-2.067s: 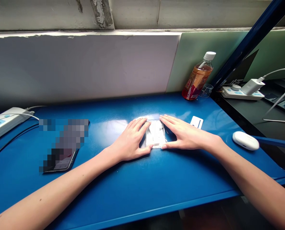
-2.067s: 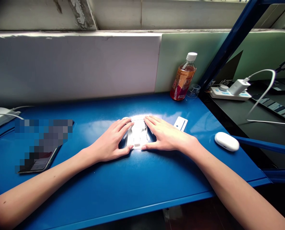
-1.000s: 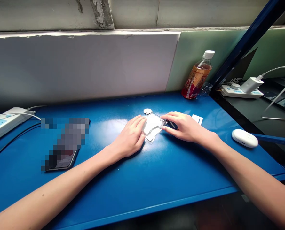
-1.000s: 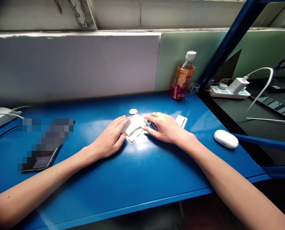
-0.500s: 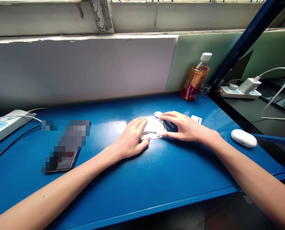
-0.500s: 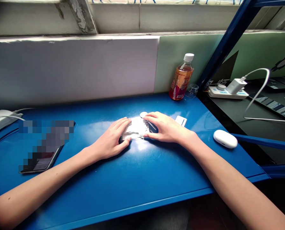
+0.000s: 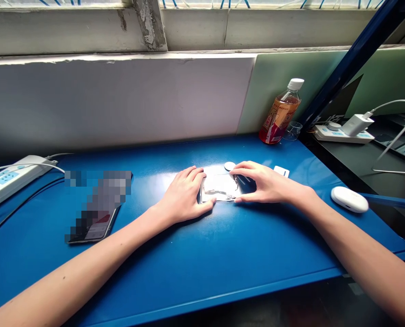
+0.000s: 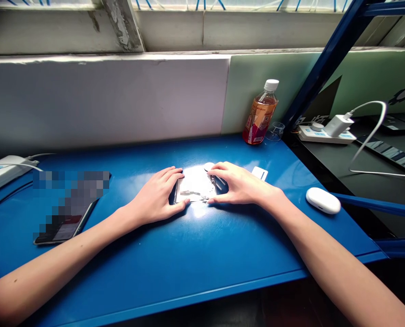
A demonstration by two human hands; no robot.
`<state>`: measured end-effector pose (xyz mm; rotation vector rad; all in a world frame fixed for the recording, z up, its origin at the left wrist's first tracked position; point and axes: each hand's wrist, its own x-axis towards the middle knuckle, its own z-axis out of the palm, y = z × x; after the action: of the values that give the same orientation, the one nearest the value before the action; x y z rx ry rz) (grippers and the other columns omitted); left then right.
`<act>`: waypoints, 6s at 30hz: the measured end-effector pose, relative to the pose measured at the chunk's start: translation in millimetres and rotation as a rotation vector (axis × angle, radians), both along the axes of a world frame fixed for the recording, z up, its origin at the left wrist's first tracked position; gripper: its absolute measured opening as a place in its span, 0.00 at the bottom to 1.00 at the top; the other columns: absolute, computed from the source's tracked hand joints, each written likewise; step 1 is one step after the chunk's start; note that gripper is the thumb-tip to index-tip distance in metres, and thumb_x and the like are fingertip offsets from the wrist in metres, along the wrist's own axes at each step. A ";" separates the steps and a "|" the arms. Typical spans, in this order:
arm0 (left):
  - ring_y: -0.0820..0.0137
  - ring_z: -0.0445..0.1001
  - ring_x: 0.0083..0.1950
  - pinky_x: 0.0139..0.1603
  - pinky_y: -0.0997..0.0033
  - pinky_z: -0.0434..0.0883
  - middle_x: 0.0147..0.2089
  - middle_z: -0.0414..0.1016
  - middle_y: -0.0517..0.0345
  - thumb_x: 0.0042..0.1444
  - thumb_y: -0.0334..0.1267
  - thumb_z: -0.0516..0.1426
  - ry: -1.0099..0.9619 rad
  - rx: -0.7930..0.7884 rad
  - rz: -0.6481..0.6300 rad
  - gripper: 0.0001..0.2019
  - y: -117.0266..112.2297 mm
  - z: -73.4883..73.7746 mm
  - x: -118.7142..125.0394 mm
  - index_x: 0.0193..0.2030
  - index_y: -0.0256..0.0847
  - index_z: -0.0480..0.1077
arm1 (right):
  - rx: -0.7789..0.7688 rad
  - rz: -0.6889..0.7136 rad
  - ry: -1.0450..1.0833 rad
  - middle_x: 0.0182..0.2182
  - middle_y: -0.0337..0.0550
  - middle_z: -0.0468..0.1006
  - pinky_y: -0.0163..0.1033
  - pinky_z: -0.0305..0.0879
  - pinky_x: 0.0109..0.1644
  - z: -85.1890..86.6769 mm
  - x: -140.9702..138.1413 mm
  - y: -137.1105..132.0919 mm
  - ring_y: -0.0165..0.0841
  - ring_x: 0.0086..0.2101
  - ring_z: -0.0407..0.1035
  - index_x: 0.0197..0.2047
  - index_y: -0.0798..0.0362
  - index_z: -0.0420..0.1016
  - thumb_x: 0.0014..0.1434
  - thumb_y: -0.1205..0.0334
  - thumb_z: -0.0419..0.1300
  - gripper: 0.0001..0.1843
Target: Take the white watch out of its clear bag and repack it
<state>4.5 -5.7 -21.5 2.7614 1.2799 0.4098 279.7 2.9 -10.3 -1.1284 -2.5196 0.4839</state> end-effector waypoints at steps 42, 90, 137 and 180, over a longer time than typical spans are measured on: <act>0.52 0.75 0.55 0.57 0.51 0.70 0.53 0.78 0.41 0.68 0.47 0.49 -0.251 -0.002 -0.143 0.23 5.8 -5.9 -10.5 0.61 0.34 0.66 | 0.172 0.094 0.154 0.47 0.49 0.83 0.46 0.73 0.49 7.5 -2.7 -4.6 0.42 0.45 0.78 0.49 0.50 0.81 0.62 0.57 0.62 0.14; 0.49 0.65 0.66 0.64 0.50 0.66 0.61 0.70 0.36 0.58 0.58 0.61 -0.196 -0.054 -0.218 0.32 9.9 -4.2 -5.3 0.60 0.34 0.69 | 0.041 0.100 0.002 0.55 0.55 0.74 0.52 0.69 0.55 -0.2 -3.0 -0.5 0.48 0.52 0.70 0.60 0.53 0.72 0.56 0.43 0.66 0.34; 0.47 0.47 0.76 0.73 0.43 0.50 0.74 0.50 0.33 0.57 0.62 0.56 0.012 -0.148 -0.131 0.44 6.4 -2.3 -4.1 0.71 0.30 0.55 | 0.046 0.077 -0.085 0.59 0.59 0.72 0.55 0.67 0.59 7.5 -0.4 -2.4 0.51 0.57 0.68 0.63 0.57 0.69 0.56 0.40 0.64 0.39; 0.47 0.38 0.77 0.73 0.44 0.44 0.76 0.40 0.35 0.65 0.59 0.47 0.177 -0.157 -0.165 0.40 6.5 -3.2 -1.0 0.74 0.31 0.47 | 0.189 0.032 -0.392 0.47 0.55 0.79 0.40 0.67 0.38 12.0 -31.2 -28.0 0.42 0.40 0.76 0.47 0.57 0.72 0.62 0.80 0.48 0.16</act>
<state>3.5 0.8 -24.7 2.7896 1.0533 0.0518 248.5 -25.1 1.7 -1.2063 -2.8419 0.0263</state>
